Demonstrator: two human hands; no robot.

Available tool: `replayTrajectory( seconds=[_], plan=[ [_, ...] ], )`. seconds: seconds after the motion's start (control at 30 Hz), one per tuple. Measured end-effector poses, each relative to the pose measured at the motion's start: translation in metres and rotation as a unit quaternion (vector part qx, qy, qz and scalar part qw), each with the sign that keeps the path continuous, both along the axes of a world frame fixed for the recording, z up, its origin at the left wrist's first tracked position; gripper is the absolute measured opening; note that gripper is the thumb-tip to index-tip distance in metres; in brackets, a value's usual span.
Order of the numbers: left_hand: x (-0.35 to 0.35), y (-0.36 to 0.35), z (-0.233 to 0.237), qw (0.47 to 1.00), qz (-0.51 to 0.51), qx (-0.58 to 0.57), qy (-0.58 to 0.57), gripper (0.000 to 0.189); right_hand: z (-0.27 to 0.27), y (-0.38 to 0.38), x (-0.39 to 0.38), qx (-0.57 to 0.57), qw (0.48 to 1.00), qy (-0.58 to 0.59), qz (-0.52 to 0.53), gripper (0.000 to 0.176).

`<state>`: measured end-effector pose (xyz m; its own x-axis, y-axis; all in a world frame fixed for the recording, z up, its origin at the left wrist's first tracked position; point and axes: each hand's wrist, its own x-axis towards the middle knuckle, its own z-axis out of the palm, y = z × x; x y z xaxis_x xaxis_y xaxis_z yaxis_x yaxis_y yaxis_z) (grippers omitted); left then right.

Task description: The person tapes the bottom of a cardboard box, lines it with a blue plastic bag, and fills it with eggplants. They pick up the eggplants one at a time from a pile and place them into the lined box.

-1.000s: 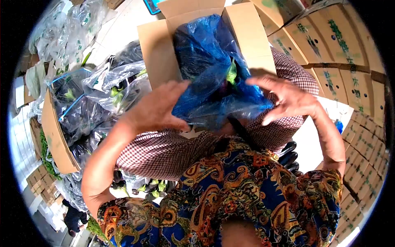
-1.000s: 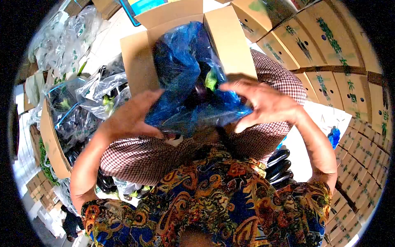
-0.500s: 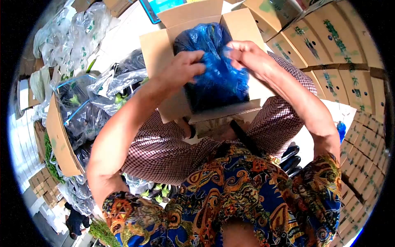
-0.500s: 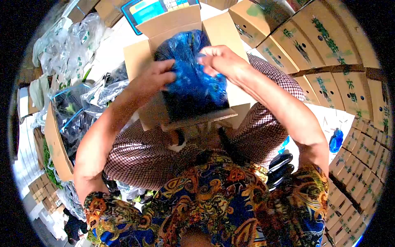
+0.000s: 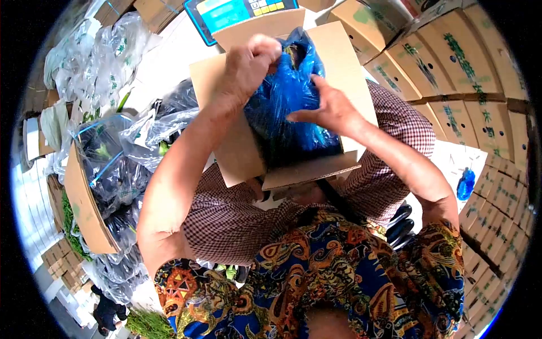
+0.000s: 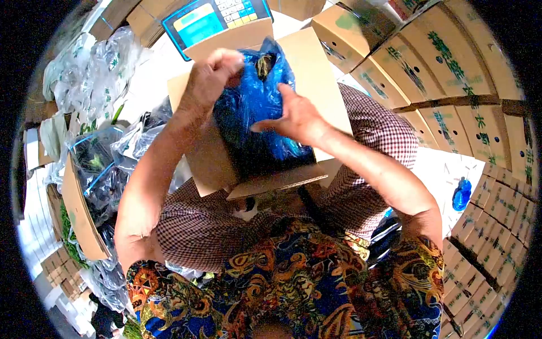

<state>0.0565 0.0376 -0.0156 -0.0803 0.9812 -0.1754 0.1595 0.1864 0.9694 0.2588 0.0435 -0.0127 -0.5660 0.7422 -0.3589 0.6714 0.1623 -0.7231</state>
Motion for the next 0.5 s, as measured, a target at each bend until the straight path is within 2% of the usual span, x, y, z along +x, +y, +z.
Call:
replayTrajectory(
  seconds=[0.03, 0.1, 0.13, 0.17, 0.2, 0.23, 0.33, 0.43, 0.5],
  plan=[
    [-0.004, 0.008, 0.0, 0.999, 0.001, 0.017, -0.047, 0.022, -0.019, -0.005, -0.009, 0.068, 0.997, 0.017, -0.024, 0.071],
    [-0.004, 0.016, 0.006, 0.995, -0.008, 0.019, -0.102, 0.021, -0.047, 0.005, -0.026, 0.118, 0.993, 0.022, -0.004, 0.055],
    [-0.003, 0.019, 0.004, 0.999, -0.022, 0.044, -0.019, 0.022, -0.058, 0.013, -0.032, 0.144, 0.989, 0.023, 0.004, 0.047],
    [-0.001, 0.022, 0.0, 0.995, -0.037, 0.069, 0.064, 0.023, -0.066, 0.019, -0.035, 0.198, 0.979, 0.039, -0.003, 0.025],
    [0.0, 0.025, -0.004, 0.983, -0.05, 0.094, 0.147, 0.025, -0.072, 0.021, -0.032, 0.198, 0.978, 0.062, -0.003, 0.022],
    [0.002, 0.028, -0.007, 0.926, -0.048, 0.208, 0.312, 0.037, -0.074, 0.022, -0.031, 0.198, 0.977, 0.084, 0.0, 0.021],
    [0.011, 0.041, -0.022, 0.832, -0.065, 0.304, 0.46, 0.048, -0.078, 0.022, -0.03, 0.22, 0.97, 0.102, -0.002, 0.026],
    [0.028, 0.059, -0.048, 0.777, -0.081, 0.295, 0.55, 0.048, -0.079, 0.02, -0.029, 0.227, 0.969, 0.091, 0.024, 0.03],
    [0.027, 0.073, -0.064, 0.73, -0.099, 0.269, 0.621, 0.045, -0.066, 0.015, -0.026, 0.219, 0.972, 0.025, 0.081, 0.036]
  ],
)
